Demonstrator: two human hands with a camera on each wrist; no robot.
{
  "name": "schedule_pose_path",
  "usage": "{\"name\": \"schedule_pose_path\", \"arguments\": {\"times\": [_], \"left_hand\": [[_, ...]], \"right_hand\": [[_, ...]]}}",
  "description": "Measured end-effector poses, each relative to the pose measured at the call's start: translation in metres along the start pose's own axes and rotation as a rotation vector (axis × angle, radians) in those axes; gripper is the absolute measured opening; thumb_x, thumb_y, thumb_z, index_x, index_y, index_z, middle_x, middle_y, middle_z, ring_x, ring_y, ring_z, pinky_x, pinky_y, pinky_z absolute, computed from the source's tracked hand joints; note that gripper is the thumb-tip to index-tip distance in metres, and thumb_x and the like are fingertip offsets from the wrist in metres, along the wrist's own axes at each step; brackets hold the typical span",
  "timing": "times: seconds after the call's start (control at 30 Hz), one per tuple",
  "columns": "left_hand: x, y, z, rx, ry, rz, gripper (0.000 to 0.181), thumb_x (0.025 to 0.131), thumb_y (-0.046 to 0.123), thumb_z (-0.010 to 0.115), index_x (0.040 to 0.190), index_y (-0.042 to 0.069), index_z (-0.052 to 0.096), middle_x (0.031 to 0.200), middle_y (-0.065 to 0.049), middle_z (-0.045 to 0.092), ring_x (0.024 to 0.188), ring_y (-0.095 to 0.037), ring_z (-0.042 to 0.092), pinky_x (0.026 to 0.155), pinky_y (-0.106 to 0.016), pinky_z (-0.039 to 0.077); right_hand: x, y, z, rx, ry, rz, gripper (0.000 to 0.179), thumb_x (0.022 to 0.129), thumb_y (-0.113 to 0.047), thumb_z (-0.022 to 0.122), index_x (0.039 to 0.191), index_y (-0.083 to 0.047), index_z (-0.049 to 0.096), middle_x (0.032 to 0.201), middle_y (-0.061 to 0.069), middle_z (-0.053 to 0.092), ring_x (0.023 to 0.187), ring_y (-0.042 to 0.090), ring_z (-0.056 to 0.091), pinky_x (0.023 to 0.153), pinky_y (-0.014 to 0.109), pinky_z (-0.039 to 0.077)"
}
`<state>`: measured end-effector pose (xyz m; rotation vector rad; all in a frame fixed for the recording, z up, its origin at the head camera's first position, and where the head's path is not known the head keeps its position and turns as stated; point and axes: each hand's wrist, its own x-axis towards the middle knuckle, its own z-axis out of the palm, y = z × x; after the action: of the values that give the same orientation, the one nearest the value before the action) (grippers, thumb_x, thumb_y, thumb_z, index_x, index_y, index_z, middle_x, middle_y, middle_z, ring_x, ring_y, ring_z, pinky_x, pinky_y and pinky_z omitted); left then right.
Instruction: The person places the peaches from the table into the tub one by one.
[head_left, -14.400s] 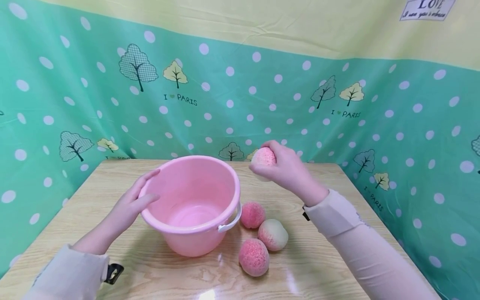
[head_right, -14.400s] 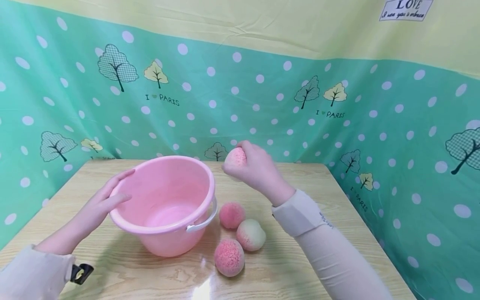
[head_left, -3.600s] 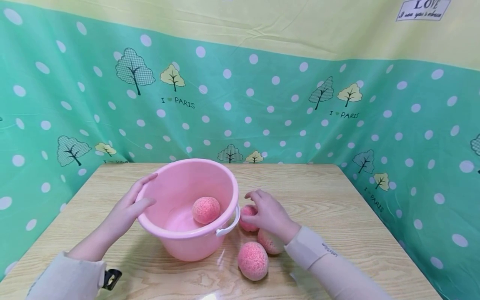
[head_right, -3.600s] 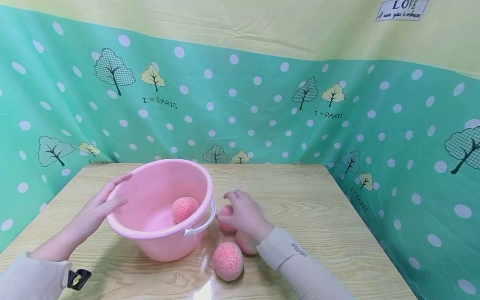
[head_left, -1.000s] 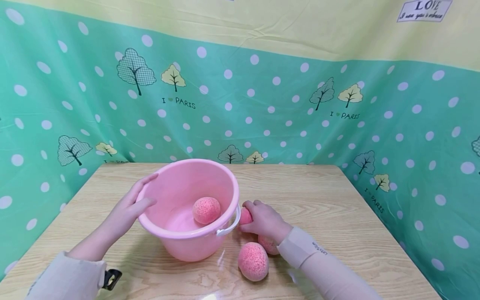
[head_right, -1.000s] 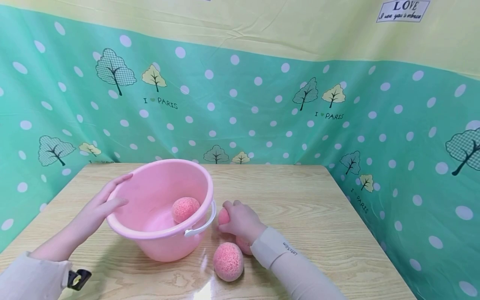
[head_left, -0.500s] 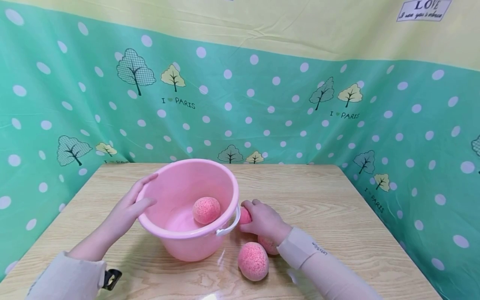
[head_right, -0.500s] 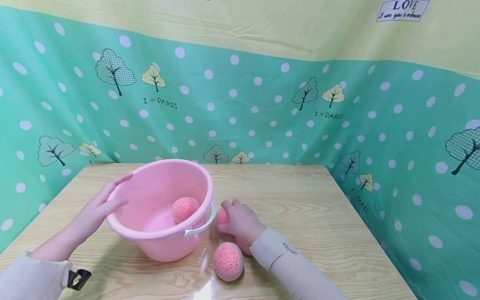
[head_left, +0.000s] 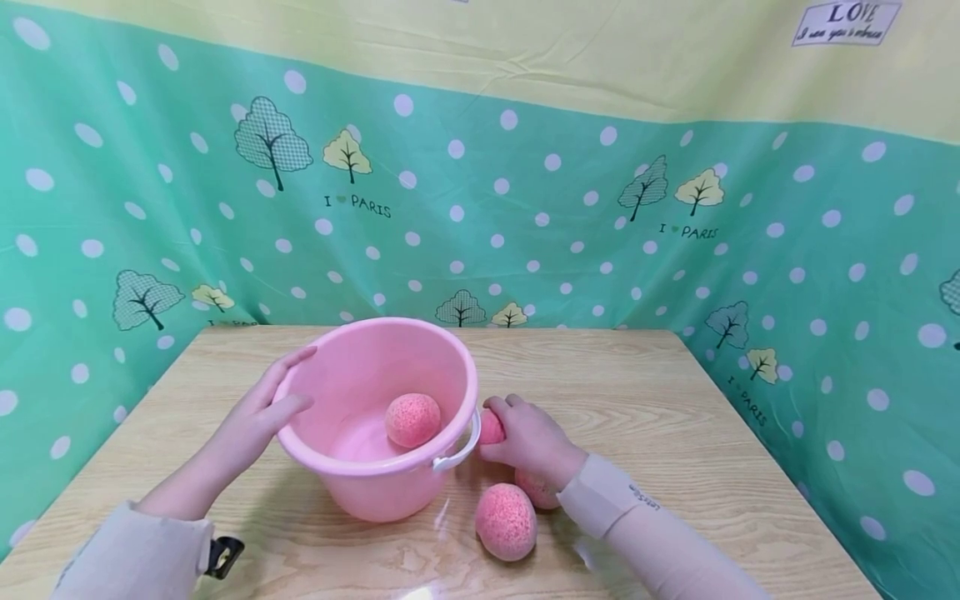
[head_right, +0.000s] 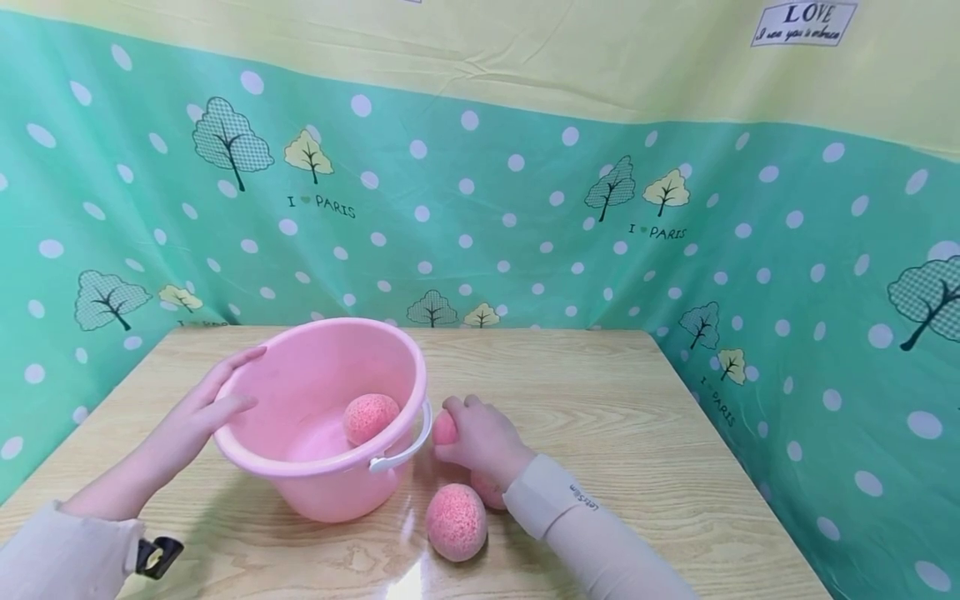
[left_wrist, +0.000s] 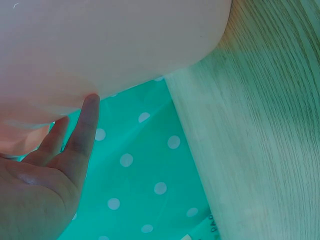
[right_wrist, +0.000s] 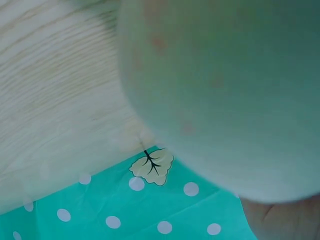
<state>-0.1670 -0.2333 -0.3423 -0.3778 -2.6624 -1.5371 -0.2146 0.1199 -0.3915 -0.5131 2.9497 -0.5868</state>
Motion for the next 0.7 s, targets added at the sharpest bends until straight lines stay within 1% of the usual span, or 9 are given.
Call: {"name": "schedule_pose_path", "arguments": {"times": [0.2,0.4,0.7], "left_hand": [[0.0,0.0,0.0,0.0,-0.001,0.0,0.061,0.102,0.021,0.046,0.158,0.014,0.021,0.157,-0.023,0.03,0.134,-0.037,0.041,0.085,-0.012,0.043],[0.0,0.0,0.001,0.003,0.002,0.001,0.061,0.102,0.02,0.046,0.158,0.014,0.021,0.156,-0.023,0.03,0.133,-0.037,0.041,0.085,-0.012,0.042],[-0.001,-0.001,0.001,0.0,0.005,0.006,0.061,0.102,0.02,0.046,0.157,0.014,0.021,0.156,-0.023,0.031,0.132,-0.036,0.042,0.084,-0.012,0.043]], "right_hand": [[-0.001,-0.001,-0.003,0.011,0.023,-0.006,0.07,0.079,-0.042,0.08,0.138,-0.014,0.055,0.115,0.009,0.061,0.093,0.022,0.06,0.084,0.041,0.055],[-0.002,-0.001,-0.007,0.0,0.042,-0.016,0.069,0.079,-0.043,0.08,0.136,-0.012,0.055,0.11,0.007,0.061,0.086,0.018,0.059,0.078,0.035,0.055],[-0.005,-0.002,-0.014,-0.012,0.066,-0.034,0.068,0.079,-0.044,0.079,0.135,-0.011,0.056,0.108,0.008,0.062,0.083,0.017,0.058,0.073,0.032,0.055]]}}
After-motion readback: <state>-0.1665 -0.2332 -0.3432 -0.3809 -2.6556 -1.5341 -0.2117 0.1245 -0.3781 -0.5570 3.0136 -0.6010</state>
